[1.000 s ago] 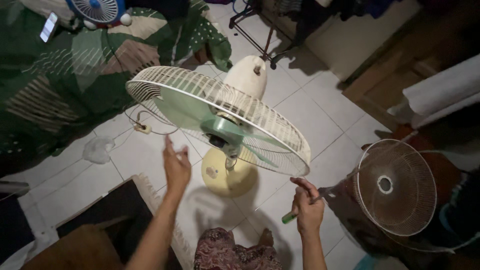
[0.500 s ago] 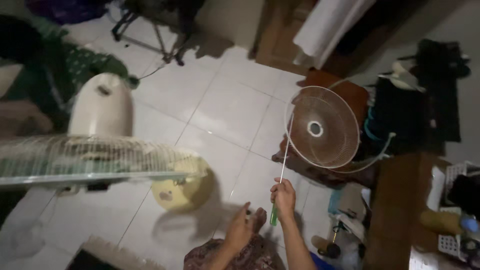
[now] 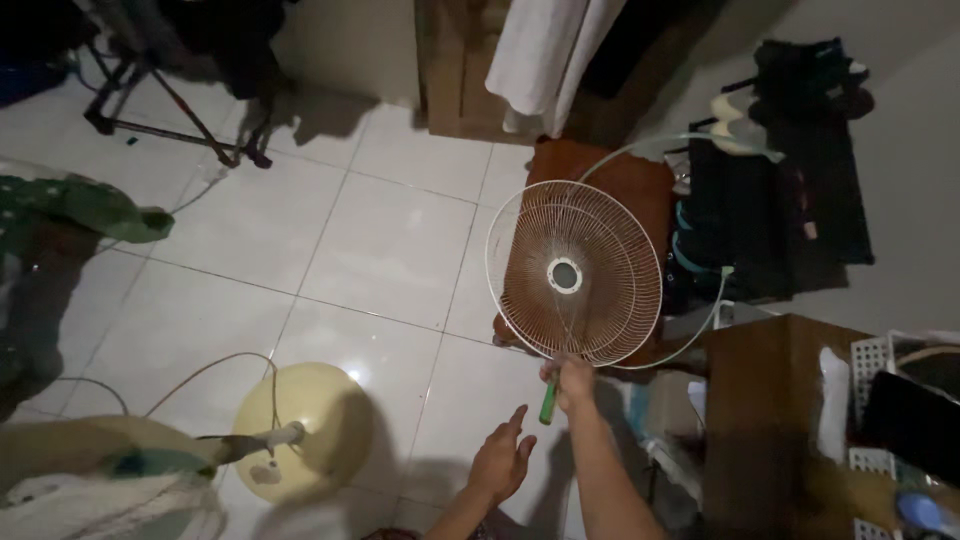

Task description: The person moves a wooden stool, then uses a screwdriver to loosen and remove the front grille of a standing fan. They place the grille on the stool, retrieve a spray bottle and cloth, and spray the fan blades.

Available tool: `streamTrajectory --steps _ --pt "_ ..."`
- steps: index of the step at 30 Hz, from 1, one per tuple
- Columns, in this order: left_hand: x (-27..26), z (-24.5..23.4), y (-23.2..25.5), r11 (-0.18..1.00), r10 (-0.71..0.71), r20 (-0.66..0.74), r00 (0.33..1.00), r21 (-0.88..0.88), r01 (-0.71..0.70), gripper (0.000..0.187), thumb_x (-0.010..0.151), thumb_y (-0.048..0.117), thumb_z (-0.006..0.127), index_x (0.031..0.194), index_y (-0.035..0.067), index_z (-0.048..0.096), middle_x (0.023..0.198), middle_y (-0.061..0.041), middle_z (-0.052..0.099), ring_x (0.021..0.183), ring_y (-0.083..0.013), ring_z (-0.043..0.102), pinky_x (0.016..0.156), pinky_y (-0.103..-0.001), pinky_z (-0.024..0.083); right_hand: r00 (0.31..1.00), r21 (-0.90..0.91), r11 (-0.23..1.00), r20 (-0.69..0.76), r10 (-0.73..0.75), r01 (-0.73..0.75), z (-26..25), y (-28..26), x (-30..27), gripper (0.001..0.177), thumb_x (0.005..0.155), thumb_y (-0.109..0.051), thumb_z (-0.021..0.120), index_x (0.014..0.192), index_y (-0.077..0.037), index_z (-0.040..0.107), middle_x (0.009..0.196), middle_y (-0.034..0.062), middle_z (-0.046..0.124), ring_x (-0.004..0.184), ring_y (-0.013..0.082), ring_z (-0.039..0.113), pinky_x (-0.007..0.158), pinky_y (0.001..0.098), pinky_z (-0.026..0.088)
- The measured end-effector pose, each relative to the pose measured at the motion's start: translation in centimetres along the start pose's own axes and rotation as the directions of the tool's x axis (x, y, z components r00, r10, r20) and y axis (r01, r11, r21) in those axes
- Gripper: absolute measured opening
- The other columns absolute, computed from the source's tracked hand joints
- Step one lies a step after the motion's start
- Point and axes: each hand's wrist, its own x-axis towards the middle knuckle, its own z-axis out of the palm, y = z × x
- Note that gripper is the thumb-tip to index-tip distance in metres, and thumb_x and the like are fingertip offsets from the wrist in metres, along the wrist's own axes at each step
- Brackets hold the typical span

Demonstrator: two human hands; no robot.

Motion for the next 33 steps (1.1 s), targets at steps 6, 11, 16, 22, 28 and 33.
streamTrajectory --steps 6,11,16,22,28,33 --pt "6.8 1.3 0.3 0.988 -0.155 0.113 0.981 0.006 0.155 0.066 0.104 0.031 0.055 0.159 0.013 0.024 0.135 -0.025 0.058 0.126 -0.0414 0.056 0.106 -0.052 0.042 0.995 0.004 0.998 -0.074 0.061 -0.061 -1.6 1.0 6.5 0.009 0.091 0.008 0.052 0.098 0.007 0.058 0.068 0.0143 0.055 0.051 0.0266 0.057 0.045 0.0398 0.046" --pt "12.0 2.3 -2.0 0.984 -0.173 -0.088 0.981 -0.048 0.169 0.079 0.096 0.029 0.063 0.160 0.012 0.020 0.132 -0.025 0.062 0.120 -0.0413 0.062 0.104 -0.048 0.048 0.991 -0.141 0.990 -0.135 0.000 -0.020 -4.7 0.6 10.4 0.018 0.092 0.010 0.047 0.103 0.005 0.060 0.072 0.0136 0.060 0.053 0.0252 0.060 0.046 0.0396 0.050" --pt "14.5 2.5 -2.5 0.994 -0.093 -0.121 0.988 -0.066 0.085 0.087 0.094 0.025 0.065 0.161 0.008 0.012 0.146 -0.027 0.049 0.116 -0.0443 0.062 0.099 -0.049 0.049 0.979 -0.224 0.972 -0.203 0.030 -0.076 -7.1 0.4 14.1 0.024 0.093 0.010 0.043 0.106 0.004 0.063 0.076 0.0137 0.065 0.058 0.0242 0.064 0.050 0.0368 0.055" --pt "15.9 3.8 -2.8 0.999 -0.031 -0.099 0.995 0.036 0.035 0.084 0.091 0.022 0.067 0.157 0.005 0.018 0.155 -0.026 0.040 0.122 -0.0451 0.059 0.099 -0.047 0.051 0.980 -0.229 0.970 -0.198 0.030 -0.076 -6.9 0.0 14.7 0.026 0.089 0.009 0.051 0.113 0.006 0.062 0.083 0.0163 0.067 0.063 0.0236 0.065 0.055 0.0365 0.057" --pt "16.1 5.4 -4.9 0.994 0.047 -0.100 0.994 0.102 -0.036 0.079 0.091 0.020 0.068 0.155 0.003 0.025 0.155 -0.028 0.040 0.133 -0.0460 0.050 0.106 -0.046 0.048 0.972 -0.334 0.942 -0.232 -0.045 -0.036 -7.0 0.2 14.4 0.036 0.087 -0.002 0.067 0.122 0.003 0.060 0.091 0.0126 0.070 0.070 0.0211 0.070 0.060 0.0329 0.056" --pt "16.2 5.6 -5.1 0.987 0.139 -0.113 0.984 0.102 -0.128 0.078 0.091 0.017 0.067 0.155 0.003 0.026 0.154 -0.031 0.038 0.135 -0.0490 0.046 0.107 -0.048 0.047 0.969 -0.446 0.895 -0.222 -0.106 -0.004 -7.7 0.3 14.5 0.037 0.091 -0.012 0.072 0.125 0.001 0.064 0.095 0.0137 0.071 0.078 0.0209 0.066 0.066 0.0324 0.052"
